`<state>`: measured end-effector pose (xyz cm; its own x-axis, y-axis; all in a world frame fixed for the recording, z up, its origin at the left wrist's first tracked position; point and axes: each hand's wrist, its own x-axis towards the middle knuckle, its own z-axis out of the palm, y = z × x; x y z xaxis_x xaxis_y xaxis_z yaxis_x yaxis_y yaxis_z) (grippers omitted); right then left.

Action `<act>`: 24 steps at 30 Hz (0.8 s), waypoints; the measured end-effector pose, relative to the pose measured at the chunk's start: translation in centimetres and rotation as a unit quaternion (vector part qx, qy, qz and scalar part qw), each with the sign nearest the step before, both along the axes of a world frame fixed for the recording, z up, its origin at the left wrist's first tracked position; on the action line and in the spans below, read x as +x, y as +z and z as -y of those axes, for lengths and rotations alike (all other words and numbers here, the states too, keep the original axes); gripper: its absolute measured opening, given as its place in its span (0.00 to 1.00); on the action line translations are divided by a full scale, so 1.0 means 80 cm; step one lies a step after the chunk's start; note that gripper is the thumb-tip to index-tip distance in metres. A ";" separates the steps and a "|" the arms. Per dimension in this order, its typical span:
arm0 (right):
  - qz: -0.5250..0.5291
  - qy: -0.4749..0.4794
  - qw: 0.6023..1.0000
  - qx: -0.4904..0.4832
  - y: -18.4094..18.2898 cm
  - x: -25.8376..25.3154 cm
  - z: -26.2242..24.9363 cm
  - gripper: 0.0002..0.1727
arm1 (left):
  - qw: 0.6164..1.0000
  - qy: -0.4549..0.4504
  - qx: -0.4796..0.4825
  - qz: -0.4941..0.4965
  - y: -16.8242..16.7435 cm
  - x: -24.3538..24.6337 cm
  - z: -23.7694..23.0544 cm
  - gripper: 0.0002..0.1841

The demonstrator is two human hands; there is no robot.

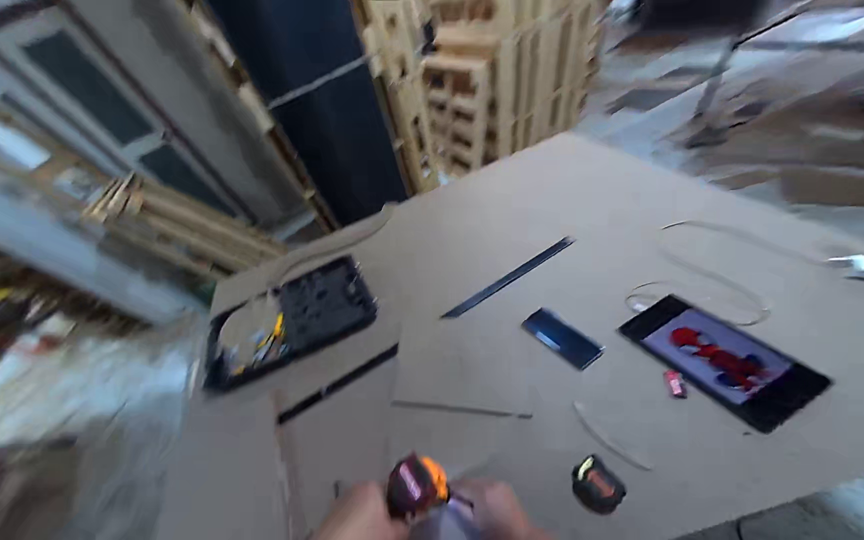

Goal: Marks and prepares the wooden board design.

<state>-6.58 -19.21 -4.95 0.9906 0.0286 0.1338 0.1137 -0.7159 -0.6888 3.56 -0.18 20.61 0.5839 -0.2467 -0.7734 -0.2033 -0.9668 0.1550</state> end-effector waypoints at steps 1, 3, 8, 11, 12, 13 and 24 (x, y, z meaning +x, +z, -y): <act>0.017 0.004 1.000 -0.012 -0.004 0.000 -0.003 0.13 | 0.999 0.032 -0.026 0.000 -0.007 -0.002 -0.015 0.24; 0.014 0.023 0.999 -0.038 -0.007 0.000 -0.008 0.13 | 0.990 0.115 -0.078 0.008 -0.018 -0.010 -0.051 0.25; -0.065 0.046 0.996 -0.044 0.010 0.013 -0.011 0.15 | 0.956 0.245 -0.088 0.133 -0.044 -0.026 -0.166 0.30; -0.096 0.004 0.995 -0.016 0.036 0.025 -0.001 0.12 | 0.948 0.244 -0.040 0.200 -0.089 -0.013 -0.237 0.30; -0.115 -0.020 0.993 -0.006 0.046 0.031 0.003 0.12 | 0.944 0.242 -0.018 0.221 -0.109 -0.005 -0.259 0.30; -0.129 -0.047 0.991 0.000 0.055 0.039 0.008 0.11 | 0.939 0.241 0.004 0.245 -0.129 0.004 -0.280 0.31; -0.133 -0.250 0.958 0.035 0.068 0.037 0.053 0.26 | 0.954 0.087 -0.038 0.286 -0.181 0.025 -0.246 0.23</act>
